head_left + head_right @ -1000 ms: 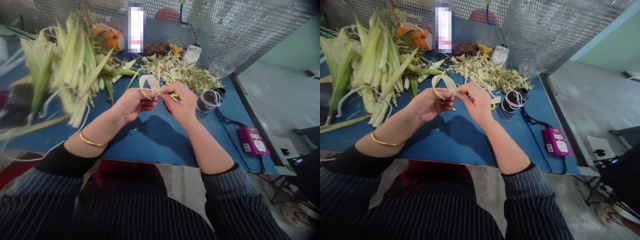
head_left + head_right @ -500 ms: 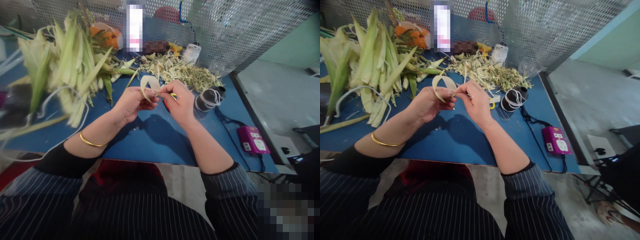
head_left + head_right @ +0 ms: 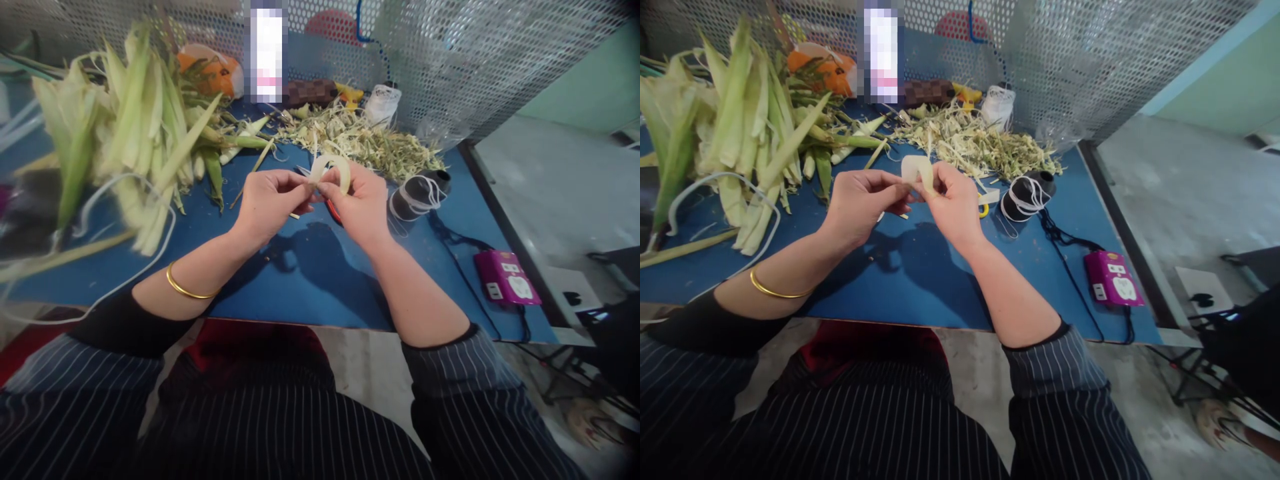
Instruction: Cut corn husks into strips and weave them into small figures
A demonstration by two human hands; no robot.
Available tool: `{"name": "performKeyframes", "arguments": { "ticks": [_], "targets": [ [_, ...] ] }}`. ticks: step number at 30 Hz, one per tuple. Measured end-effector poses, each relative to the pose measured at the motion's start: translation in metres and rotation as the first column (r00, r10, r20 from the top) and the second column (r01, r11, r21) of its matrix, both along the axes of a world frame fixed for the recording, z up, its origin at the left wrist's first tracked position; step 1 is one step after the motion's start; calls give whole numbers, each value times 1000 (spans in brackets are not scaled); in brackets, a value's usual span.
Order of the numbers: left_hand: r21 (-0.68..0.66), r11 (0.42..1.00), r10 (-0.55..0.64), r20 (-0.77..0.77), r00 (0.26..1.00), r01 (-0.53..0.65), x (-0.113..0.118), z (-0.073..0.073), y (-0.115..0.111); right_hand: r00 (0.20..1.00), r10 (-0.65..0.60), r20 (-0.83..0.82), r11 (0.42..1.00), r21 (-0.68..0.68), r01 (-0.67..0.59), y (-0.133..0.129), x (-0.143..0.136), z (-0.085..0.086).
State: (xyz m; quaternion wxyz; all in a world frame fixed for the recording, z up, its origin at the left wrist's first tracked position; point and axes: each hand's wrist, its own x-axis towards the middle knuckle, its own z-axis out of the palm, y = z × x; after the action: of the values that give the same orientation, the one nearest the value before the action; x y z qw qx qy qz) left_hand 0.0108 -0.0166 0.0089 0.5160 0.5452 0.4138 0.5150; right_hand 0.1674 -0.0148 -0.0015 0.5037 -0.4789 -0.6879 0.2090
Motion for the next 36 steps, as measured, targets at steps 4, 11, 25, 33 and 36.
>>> {"name": "performKeyframes", "arguments": {
  "ticks": [4, 11, 25, 33, 36],
  "targets": [
    [-108, 994, 2, 50, 999, 3, -2, 1, 2, 999, -30, 37, 994, 102, 26, -2, -2, -1],
    [-267, 956, -73, 186, 980, 122, -7, 1, 3, 992, -77, 104, 972, 230, 51, -5, -4, -3],
    [-51, 998, 39, 55, 998, -36, 1, -1, -2, 999, -43, -18, 994, 97, 45, -7, -7, -1],
    [18, 999, 51, 1, 999, -51, 3, -1, -4, 991, -15, -133, 1000, -17, 13, -2, -7, -7],
    [29, 999, 40, -10, 999, -40, 4, 0, -4, 988, 1, -154, 1000, -19, -4, -1, -8, -6]
  ]
}}
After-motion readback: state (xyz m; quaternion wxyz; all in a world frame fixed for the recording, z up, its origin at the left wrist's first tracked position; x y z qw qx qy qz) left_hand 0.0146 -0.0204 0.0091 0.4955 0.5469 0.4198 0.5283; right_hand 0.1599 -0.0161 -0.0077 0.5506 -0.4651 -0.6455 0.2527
